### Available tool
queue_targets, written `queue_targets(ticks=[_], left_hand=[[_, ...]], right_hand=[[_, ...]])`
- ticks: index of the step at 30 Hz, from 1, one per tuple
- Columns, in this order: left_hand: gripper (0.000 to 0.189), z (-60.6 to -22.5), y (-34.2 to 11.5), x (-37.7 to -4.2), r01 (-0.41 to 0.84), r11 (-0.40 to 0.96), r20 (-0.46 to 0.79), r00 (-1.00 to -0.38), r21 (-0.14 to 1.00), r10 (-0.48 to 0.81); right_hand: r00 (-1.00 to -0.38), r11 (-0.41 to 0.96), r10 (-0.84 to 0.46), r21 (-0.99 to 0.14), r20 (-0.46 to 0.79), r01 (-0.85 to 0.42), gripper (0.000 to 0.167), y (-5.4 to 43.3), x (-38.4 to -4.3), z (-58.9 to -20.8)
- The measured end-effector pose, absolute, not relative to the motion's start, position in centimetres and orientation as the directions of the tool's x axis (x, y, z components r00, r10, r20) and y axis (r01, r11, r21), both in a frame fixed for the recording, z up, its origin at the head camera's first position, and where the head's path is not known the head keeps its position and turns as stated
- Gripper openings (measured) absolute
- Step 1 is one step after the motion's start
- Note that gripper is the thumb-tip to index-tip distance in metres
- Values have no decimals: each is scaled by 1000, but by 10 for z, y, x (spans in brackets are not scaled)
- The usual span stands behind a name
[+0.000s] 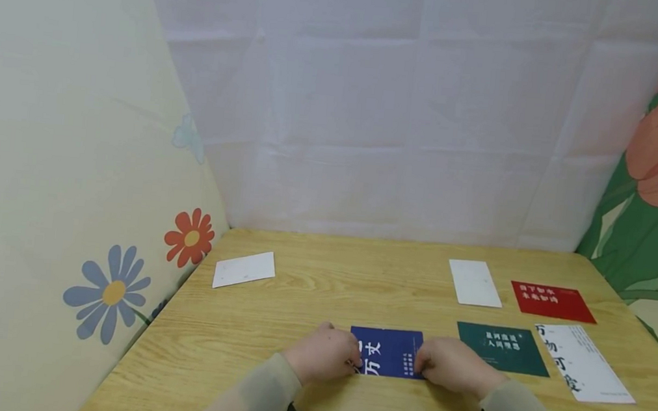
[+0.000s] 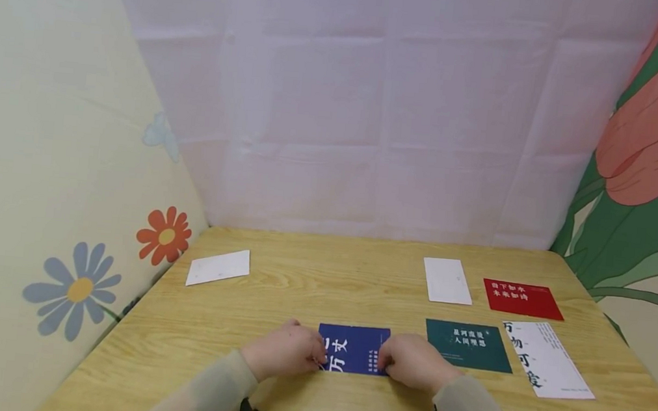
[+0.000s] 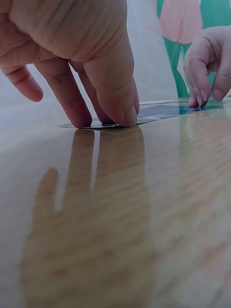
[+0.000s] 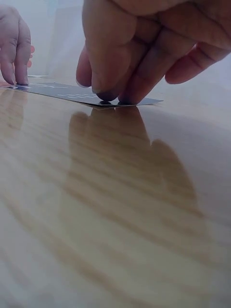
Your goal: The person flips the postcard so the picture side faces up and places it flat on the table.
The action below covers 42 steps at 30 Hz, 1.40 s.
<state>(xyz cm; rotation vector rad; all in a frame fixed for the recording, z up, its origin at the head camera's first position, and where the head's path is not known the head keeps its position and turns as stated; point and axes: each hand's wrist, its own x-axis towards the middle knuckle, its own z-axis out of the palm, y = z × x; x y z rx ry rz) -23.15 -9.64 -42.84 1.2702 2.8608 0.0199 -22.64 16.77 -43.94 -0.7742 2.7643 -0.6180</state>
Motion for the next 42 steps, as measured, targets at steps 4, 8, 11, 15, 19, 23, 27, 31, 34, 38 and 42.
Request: queue_targets(ticks=[4,8,11,15,19,23,27,31,34,38,42], left_hand=[[12,-429,-96,-231,743,669,-8,-669,20,743],[14,-429,-96,-231,736,675,-27,-675,47,737],[17,-429,-96,-231,733,678,-34,-677,54,735],[20,-429,-98,-232,733,678,-19,-678,46,735],[23,-431,-101,-235,731,681,12,-682,36,731],[25,-432,-102,-239,726,686,29,-688,48,725],[28,-431,-103,-242,713,700,25,-701,28,713],[23,-433,-104,-246,704,709,39,-708,-38,705],[8,-434,-102,-247,689,719,47,-718,-90,694],[14,-434,-98,-247,650,749,30,-753,-130,658],[31,-432,-94,-245,600,791,-4,-797,-117,604]], right_hand=[[-835,765,-545,-453,-77,-458,22,168,-226,-440],[-828,760,-555,-453,-81,-466,20,168,-225,-439],[-827,764,-555,-451,-93,-461,18,167,-224,-438],[-825,767,-554,-455,-113,-453,18,165,-222,-437],[-811,760,-574,-445,-115,-474,18,163,-218,-437],[-777,730,-624,-421,-88,-538,18,161,-217,-438],[-745,710,-662,-385,-79,-590,17,157,-214,-438],[-740,717,-664,-368,-106,-592,17,149,-209,-438],[-727,703,-681,-354,-88,-616,18,144,-206,-438],[-698,671,-715,-313,-33,-672,19,136,-201,-440],[-690,665,-722,-316,-42,-677,20,128,-197,-440]])
